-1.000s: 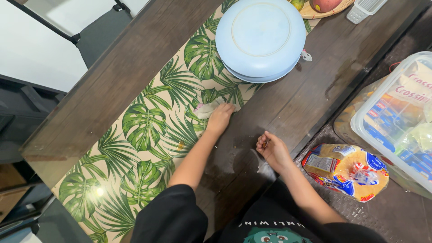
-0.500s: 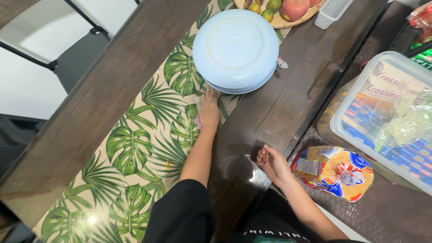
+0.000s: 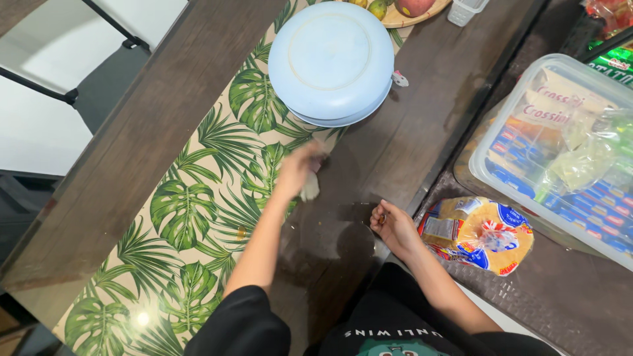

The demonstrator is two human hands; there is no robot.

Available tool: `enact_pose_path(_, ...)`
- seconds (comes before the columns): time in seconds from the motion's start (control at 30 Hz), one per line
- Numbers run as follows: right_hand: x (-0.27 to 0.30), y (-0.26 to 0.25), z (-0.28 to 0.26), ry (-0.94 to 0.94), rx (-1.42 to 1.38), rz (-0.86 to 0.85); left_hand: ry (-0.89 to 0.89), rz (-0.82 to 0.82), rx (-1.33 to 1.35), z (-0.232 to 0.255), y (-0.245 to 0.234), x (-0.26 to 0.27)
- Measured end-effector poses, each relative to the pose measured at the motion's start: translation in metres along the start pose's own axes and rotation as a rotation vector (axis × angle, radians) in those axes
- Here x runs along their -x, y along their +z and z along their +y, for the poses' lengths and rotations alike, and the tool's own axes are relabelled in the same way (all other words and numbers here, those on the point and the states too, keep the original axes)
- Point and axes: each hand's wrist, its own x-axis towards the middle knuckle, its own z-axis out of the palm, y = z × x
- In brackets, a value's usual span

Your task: The person wipes a wooden dining table with a purple cloth, moving around a blue bowl and a fruit basket to clean the surface. The person repeatedly wipes different sections of the table, including the area under the bowl and the edges.

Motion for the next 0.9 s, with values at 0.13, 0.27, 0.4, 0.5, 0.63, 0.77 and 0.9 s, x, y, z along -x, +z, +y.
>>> enact_pose_path(0.13, 0.008, -0.007, 0.006, -0.009, -0.044, 0.006, -0.289, 0.241, -0.191, 0.009, -0.054, -0.012)
enact_pose_path(0.27, 0.022, -0.015, 0.026, -0.029, -0.038, 0.042, -0.292, 0.454, -0.322, -0.047, -0.046, -0.017)
enact_pose_path(0.4, 0.039, -0.027, 0.044, -0.032, -0.066, 0.085, 0.048, 0.5, -0.589, -0.102, 0.006, -0.014)
enact_pose_path(0.5, 0.043, -0.035, 0.053, -0.064, -0.08, 0.073, 0.064, 0.42, -0.487, -0.102, 0.053, -0.014)
enact_pose_path(0.63, 0.053, -0.038, 0.057, -0.076, -0.059, 0.074, 0.115, 0.241, -0.491, -0.098, 0.035, -0.004)
enact_pose_path(0.77, 0.055, -0.043, 0.052, -0.101, -0.064, 0.095, 0.099, 0.384, -0.516, -0.108, 0.018, -0.032)
enact_pose_path(0.9, 0.052, -0.04, 0.063, -0.031, -0.075, 0.092, 0.128, 0.31, -0.549, -0.088, 0.085, -0.005)
